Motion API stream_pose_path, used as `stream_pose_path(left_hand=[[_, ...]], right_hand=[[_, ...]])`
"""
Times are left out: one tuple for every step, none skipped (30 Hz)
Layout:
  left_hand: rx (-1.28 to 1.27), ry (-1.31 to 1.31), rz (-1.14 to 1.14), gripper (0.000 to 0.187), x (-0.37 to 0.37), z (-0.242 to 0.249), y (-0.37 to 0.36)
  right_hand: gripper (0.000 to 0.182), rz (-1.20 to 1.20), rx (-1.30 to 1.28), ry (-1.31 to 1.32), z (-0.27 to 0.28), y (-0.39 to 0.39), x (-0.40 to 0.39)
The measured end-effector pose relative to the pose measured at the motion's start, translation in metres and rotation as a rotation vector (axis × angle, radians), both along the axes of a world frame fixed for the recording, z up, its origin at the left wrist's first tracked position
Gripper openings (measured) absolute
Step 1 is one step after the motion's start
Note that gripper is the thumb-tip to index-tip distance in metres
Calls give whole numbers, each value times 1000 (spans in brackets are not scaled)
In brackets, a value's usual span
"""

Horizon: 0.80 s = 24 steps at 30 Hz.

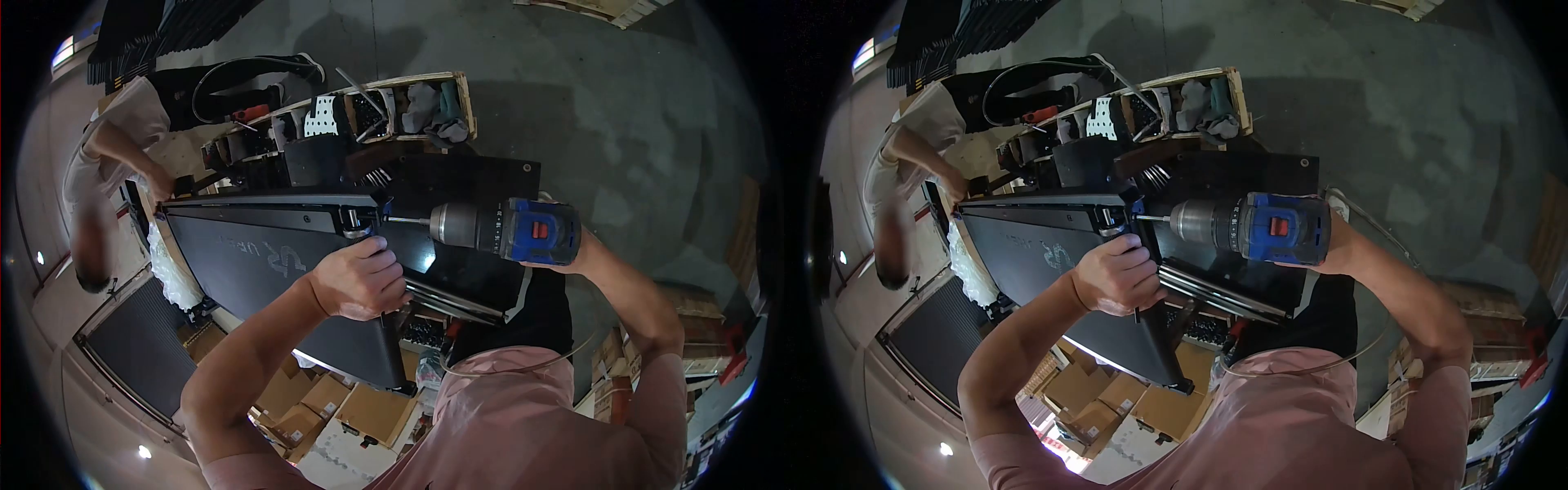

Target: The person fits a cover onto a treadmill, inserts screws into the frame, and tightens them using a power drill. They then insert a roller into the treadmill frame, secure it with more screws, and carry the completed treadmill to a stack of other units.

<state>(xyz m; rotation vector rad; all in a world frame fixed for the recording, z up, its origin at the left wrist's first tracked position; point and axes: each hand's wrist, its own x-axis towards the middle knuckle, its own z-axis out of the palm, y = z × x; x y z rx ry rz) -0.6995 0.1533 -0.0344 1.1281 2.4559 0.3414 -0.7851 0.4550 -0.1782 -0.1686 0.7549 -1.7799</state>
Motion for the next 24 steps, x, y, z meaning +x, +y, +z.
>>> stream_pose_path(left_hand=[[-1, 3, -1, 29, 0, 0, 0], [-2, 6, 2, 29, 0, -1, 0], [9, 16, -3, 29, 1, -2, 0], [20, 28, -9, 29, 2, -2, 0], [15, 39, -8, 29, 2, -1, 1], [21, 42, -3, 28, 2, 0, 2], [27, 46, 1, 28, 2, 1, 4], [21, 66, -2, 28, 1, 2, 5], [11, 61, 1, 25, 0, 3, 7], [3, 59, 4, 22, 0, 7, 10], [2, 92, 0, 22, 2, 11, 19], [107, 108, 373, 22, 5, 13, 34], [228, 107, 749, 22, 15, 17, 51], [579, -184, 1330, 26, 36, 30, 74], [880, -262, 1539, 27, 55, 33, 79], [1194, -360, 1725, 30, 74, 31, 83], [1383, -448, 1745, 27, 97, 27, 82], [1414, -451, 1727, 27, 109, 30, 89], [1644, -481, 1690, 27, 120, 32, 99], [1867, -514, 1641, 27, 134, 36, 108], [1998, -511, 1583, 27, 147, 41, 116], [2013, -520, 1556, 27, 164, 43, 119], [2087, -482, 1522, 25, 181, 45, 121], [2158, -452, 1493, 24, 199, 46, 123]], right_hand=[[65, -7, 23, -215, 7, -2, -3], [65, -4, 21, -211, 11, -4, -8], [54, 36, 14, 16, 13, -7, -16], [43, 75, 4, 246, 13, -10, -23], [43, 76, -1, 257, 12, -12, -30], [40, 4, 13, 714, 10, -14, -39], [38, -76, 28, 1171, 9, -15, -48], [38, -82, 23, 1191, 9, -19, -62], [41, -129, 32, 1420, 12, -23, -77], [44, -176, 43, 1653, 20, -22, -85], [50, -182, 38, 1726, 32, -16, -89], [50, -187, 39, 1766, 42, -1, -92], [48, -108, 114, 1662, 50, 23, -87], [47, -27, 185, 1552, 60, 42, -75], [44, -56, 262, 1312, 70, 57, -48], [41, -86, 342, 1066, 78, 74, -13], [39, -24, 421, 967, 87, 91, 19], [37, 36, 495, 868, 94, 104, 52], [41, 59, 481, 679, 92, 111, 93], [46, 78, 461, 484, 93, 115, 130], [46, 72, 472, 496, 113, 109, 159], [46, -3, 428, 309, 140, 93, 188], [46, -82, 384, 124, 159, 82, 214], [46, -99, 403, 137, 166, 77, 240]])
